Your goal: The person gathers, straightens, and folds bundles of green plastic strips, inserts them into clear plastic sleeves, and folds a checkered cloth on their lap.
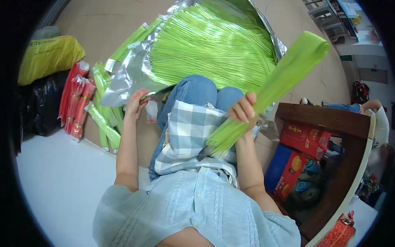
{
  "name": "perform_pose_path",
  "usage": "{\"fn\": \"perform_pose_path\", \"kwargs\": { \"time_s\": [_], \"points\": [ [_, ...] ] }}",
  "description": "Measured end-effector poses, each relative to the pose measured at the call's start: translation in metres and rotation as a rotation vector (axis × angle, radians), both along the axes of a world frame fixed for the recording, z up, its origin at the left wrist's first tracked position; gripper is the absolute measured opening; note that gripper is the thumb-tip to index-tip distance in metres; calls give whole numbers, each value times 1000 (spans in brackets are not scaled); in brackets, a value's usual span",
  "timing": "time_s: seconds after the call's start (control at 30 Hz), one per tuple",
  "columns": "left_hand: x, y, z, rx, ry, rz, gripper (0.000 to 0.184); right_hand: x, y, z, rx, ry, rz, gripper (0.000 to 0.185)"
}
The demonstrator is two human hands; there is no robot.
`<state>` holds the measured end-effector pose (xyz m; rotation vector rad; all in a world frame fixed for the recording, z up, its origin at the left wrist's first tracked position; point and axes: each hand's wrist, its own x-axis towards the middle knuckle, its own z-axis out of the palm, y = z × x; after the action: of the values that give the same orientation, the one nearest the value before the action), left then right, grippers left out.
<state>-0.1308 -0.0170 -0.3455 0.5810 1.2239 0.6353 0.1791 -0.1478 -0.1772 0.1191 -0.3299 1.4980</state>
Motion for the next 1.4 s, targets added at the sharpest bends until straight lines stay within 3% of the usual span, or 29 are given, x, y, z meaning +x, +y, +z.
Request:
{"fn": "perform_pose_path", "kwargs": {
  "time_s": [0.03, 0.13, 0.2, 0.27, 0.33, 0.4, 0.53, 0.63, 0.87, 0.93, 1.07, 1.13, 1.2, 1.27, 1.33, 1.4],
  "points": [
    [2, -6, -6, -26, 40, -39, 34, 1, 8, 5, 35, 27, 16, 12],
    [-11, -16, 3, -114, -287, -204, 32, 3, 12, 0, 15, -41, 12, 11],
    [-45, -47, 2, 215, -722, -343, 34, 2, 6, -11, -3, -133, 34, 11],
    [-70, -87, 0, 69, -648, -212, 29, -3, -2, -4, -161, -265, -66, 16],
    [-65, -98, -46, -286, -227, -51, 25, -2, -13, 0, -409, -412, -207, 13],
    [-87, -121, -214, -274, 146, 195, 26, 5, -10, -5, -403, -443, -194, 13],
    [-49, -75, -235, 258, 994, -5, 32, 4, -2, -3, -442, -448, -135, 16],
    [-38, -63, -255, 389, 1119, -151, 31, 3, 1, 0, -395, -498, -136, 16],
    [-63, -62, -258, 417, 988, -560, 30, -4, 5, 3, -381, -446, -136, 15],
    [-82, -63, -235, 440, 1043, -634, 29, 1, -5, -2, -414, -453, -174, 20],
    [-88, -48, -95, 384, 1196, -808, 14, -4, -19, 6, -484, -519, -247, 20],
    [-70, -37, -15, -163, 354, -240, 12, -10, -21, 17, -573, -601, -247, 21],
    [-43, -26, 77, -142, -128, -123, 13, -17, -23, 21, -543, -624, -232, 22],
    [6, -17, 153, -3, -178, -106, 13, -22, -21, 32, -537, -751, -219, 27],
    [72, -24, 217, 308, -16, -223, 14, -25, -18, 44, -493, -738, -123, 29],
    [109, -46, 231, 348, -119, -346, 15, -28, -20, 52, -492, -765, -76, 31]
  ]
}}
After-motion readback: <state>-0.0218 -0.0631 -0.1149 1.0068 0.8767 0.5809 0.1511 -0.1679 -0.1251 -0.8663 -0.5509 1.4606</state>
